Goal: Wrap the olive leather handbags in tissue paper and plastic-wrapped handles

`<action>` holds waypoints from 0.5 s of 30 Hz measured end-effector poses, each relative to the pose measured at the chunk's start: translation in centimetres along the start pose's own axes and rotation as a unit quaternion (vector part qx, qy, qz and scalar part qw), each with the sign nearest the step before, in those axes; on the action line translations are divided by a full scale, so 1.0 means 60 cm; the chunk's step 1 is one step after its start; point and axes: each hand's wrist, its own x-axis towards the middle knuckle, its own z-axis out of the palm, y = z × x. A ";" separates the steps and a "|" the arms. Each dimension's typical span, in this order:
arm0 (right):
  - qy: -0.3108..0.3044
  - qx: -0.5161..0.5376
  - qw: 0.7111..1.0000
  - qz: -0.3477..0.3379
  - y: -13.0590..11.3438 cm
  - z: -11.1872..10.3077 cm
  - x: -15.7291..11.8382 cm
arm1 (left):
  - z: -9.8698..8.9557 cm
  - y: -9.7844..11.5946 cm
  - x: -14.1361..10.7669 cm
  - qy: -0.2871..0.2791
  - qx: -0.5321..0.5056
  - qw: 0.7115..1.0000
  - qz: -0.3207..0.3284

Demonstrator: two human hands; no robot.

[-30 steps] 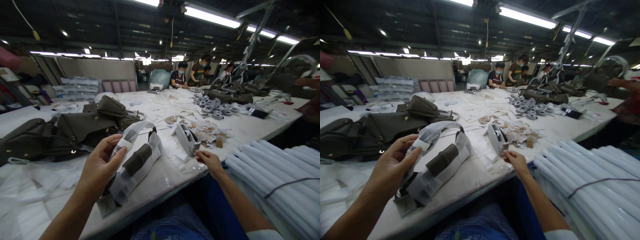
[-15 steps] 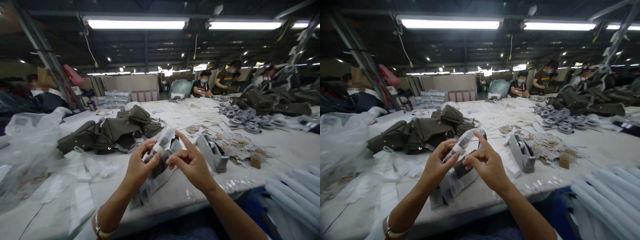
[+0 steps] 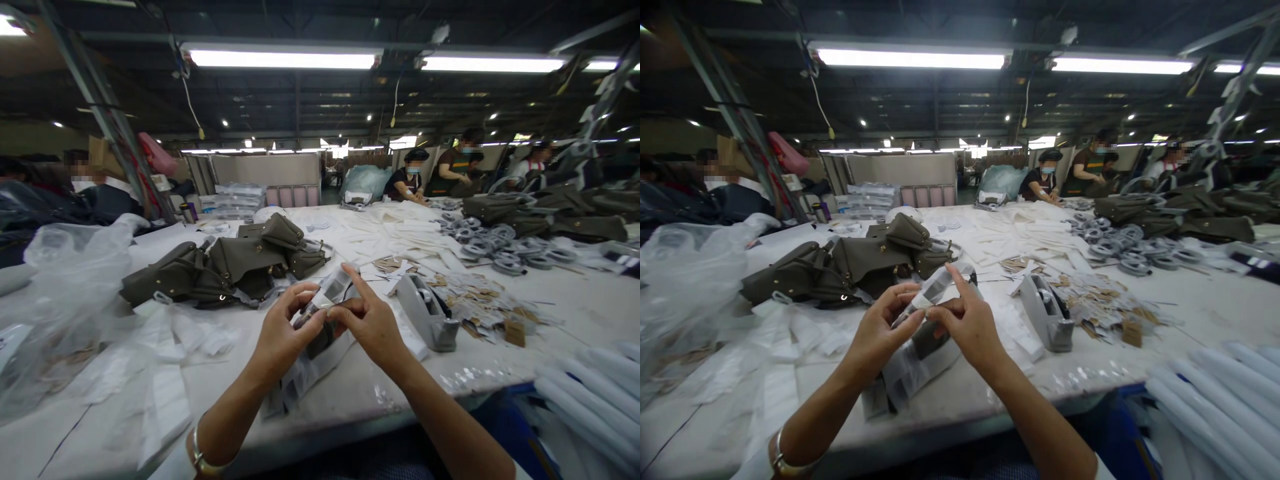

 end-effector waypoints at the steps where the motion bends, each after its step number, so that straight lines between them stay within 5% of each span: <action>1: 0.005 0.000 1.000 0.007 0.006 0.000 0.004 | 0.000 0.001 -0.001 -0.006 -0.013 1.000 -0.009; 8: 0.063 -0.023 0.998 0.002 0.054 0.003 0.015 | -0.001 0.013 -0.005 -0.018 -0.071 0.996 -0.058; 12: 0.119 0.017 0.993 -0.017 0.038 0.006 -0.021 | 0.002 0.012 -0.006 -0.001 -0.034 0.999 -0.036; 15: 0.084 0.091 0.992 -0.027 0.013 0.015 -0.040 | 0.009 0.007 -0.011 0.014 0.009 1.000 -0.004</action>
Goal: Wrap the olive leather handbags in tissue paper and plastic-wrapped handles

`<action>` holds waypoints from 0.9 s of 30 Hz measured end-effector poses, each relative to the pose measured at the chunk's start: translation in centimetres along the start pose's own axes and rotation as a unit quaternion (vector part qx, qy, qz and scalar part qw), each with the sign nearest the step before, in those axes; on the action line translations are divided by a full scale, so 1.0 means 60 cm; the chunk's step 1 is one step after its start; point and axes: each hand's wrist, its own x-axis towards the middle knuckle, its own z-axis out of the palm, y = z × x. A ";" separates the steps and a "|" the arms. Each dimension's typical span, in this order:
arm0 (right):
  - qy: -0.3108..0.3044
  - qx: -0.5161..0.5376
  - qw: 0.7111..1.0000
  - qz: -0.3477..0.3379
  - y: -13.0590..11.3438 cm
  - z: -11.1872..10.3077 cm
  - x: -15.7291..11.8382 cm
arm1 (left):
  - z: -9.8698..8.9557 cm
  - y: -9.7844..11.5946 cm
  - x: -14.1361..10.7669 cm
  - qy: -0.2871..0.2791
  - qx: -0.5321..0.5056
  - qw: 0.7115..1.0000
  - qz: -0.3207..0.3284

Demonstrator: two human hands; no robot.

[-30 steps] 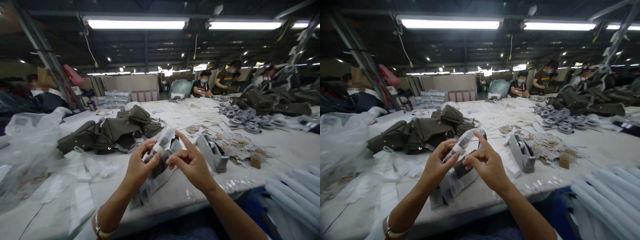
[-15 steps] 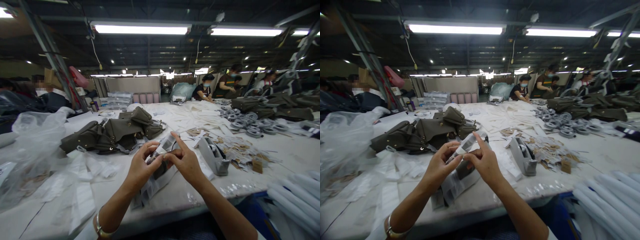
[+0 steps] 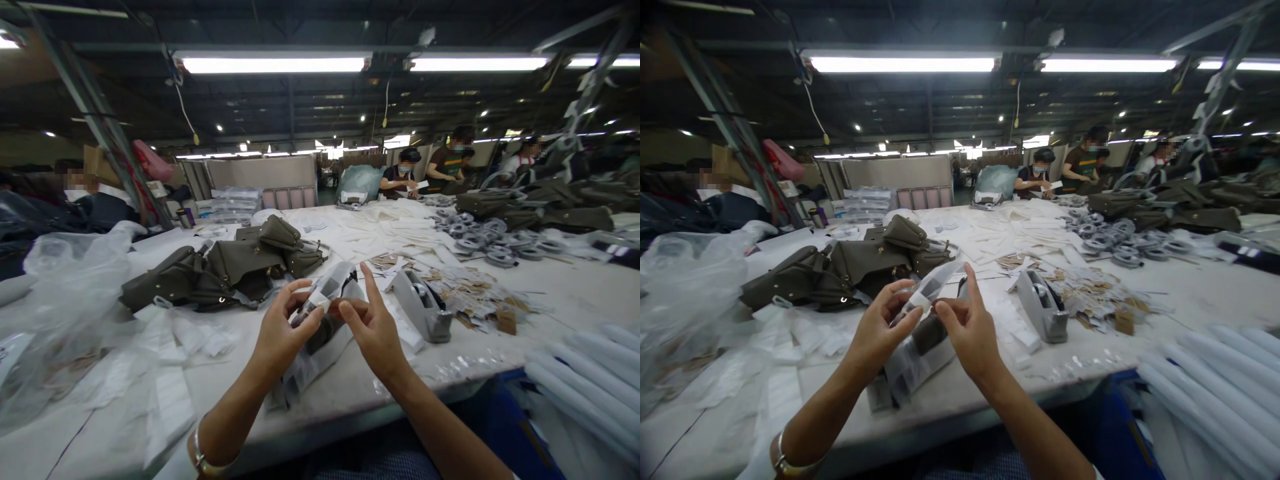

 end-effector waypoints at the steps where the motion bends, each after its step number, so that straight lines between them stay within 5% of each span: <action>1: -0.016 0.026 1.000 0.004 -0.007 0.005 -0.002 | 0.003 -0.001 -0.003 0.005 0.021 1.000 0.013; 7: -0.019 0.151 0.985 0.077 -0.029 0.027 0.005 | 0.009 0.002 -0.029 0.034 0.122 0.988 0.085; 13: 0.016 0.168 0.983 0.078 -0.030 0.040 0.019 | -0.047 -0.027 -0.070 0.109 0.241 0.951 0.159; 18: 0.008 0.130 0.989 0.071 -0.006 0.045 0.044 | -0.073 -0.139 -0.124 0.117 0.130 0.984 -0.011; 22: -0.075 0.094 0.990 0.070 0.024 0.027 0.041 | -0.055 -0.221 -0.158 0.165 0.164 0.959 -0.161; 27: -0.087 0.053 0.991 0.084 0.081 -0.031 0.003 | -0.049 -0.237 -0.135 0.251 0.177 0.926 -0.220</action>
